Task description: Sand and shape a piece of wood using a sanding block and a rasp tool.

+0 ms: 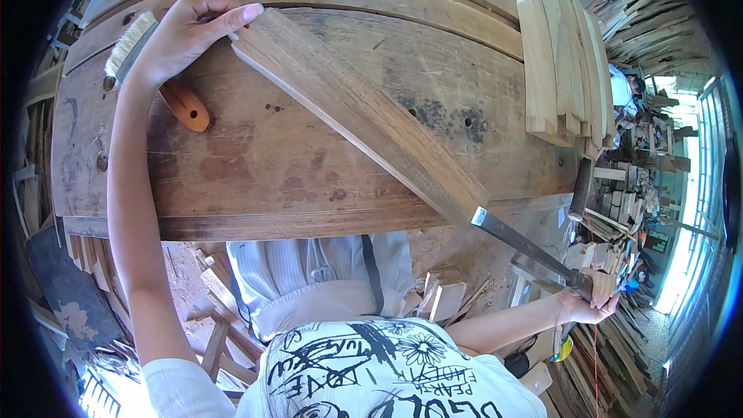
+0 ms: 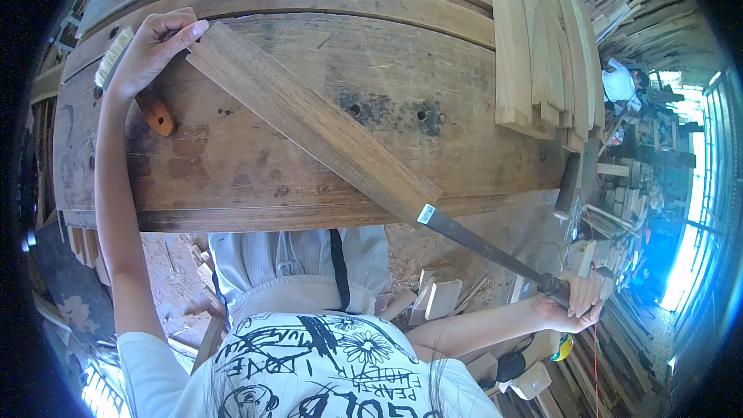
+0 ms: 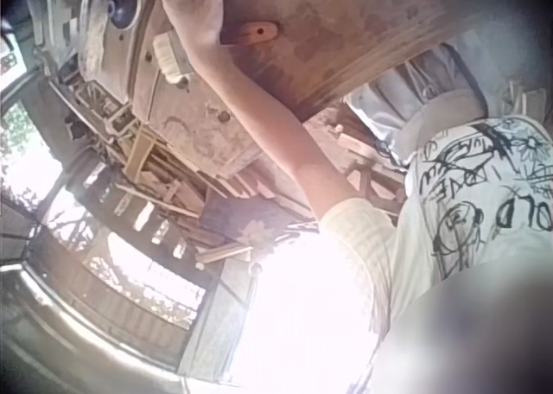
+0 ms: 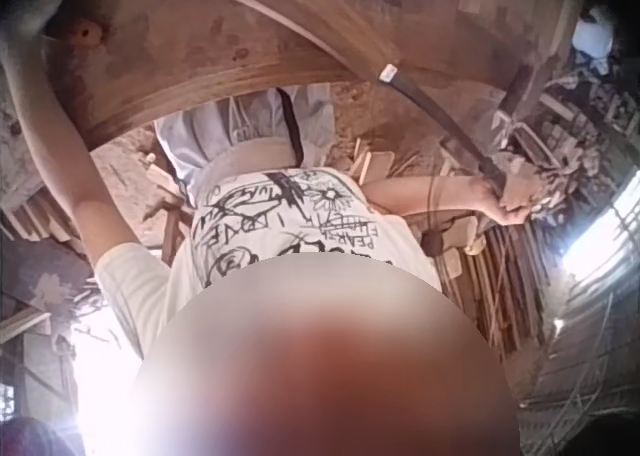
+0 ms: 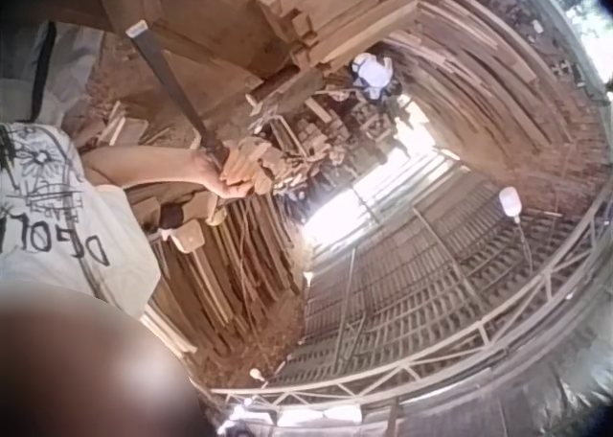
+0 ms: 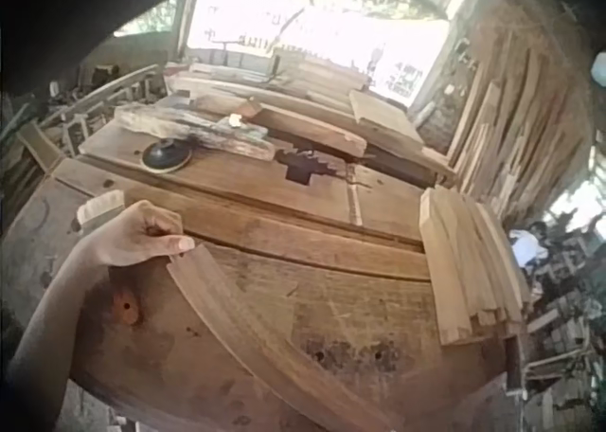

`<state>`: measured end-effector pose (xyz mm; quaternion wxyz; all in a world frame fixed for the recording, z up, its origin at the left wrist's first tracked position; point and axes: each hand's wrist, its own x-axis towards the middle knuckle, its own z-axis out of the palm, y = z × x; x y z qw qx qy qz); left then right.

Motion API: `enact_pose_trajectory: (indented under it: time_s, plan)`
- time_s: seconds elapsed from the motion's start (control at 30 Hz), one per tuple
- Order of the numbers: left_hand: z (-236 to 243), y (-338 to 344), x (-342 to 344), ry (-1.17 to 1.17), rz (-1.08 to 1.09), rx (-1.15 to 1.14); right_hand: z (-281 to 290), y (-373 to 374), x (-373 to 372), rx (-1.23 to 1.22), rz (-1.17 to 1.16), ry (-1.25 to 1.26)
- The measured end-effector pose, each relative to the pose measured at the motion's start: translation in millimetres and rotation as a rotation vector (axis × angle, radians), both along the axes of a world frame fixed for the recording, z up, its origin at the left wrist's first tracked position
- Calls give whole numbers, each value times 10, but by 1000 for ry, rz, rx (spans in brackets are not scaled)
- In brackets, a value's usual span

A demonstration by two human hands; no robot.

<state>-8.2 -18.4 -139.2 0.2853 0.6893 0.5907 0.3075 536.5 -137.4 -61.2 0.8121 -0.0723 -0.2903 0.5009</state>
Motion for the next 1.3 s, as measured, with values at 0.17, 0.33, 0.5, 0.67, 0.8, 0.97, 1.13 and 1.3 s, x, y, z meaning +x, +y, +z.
enact_pose_trajectory:
  time_s: [0.17, 0.33, 0.5, 0.67, 0.8, 0.97, 1.13, 1.3]
  plan:
    - [5, -5, -2, -17, -6, -8, -4, -54, 57, 20, 34, 4]
    - [13, -15, 13, -14, -6, -20, -122, -62, 128, 33, 0, 36]
    - [-20, -2, -9, -12, -11, -9, -346, -19, 209, 61, 40, 117]
    - [-19, -10, -14, -9, -8, -16, -686, 24, 269, 40, 58, 286]
    - [-22, -7, 1, -9, -7, -6, -810, 39, 269, 31, 29, 310]
    - [0, -1, 10, -20, -18, -10, -800, 51, 195, 105, 72, 335]
    - [-5, 3, 1, -23, -24, 19, -928, 76, 170, 134, 93, 373]
    - [54, -28, 57, -27, -30, 31, -813, 34, 150, 105, 89, 352]
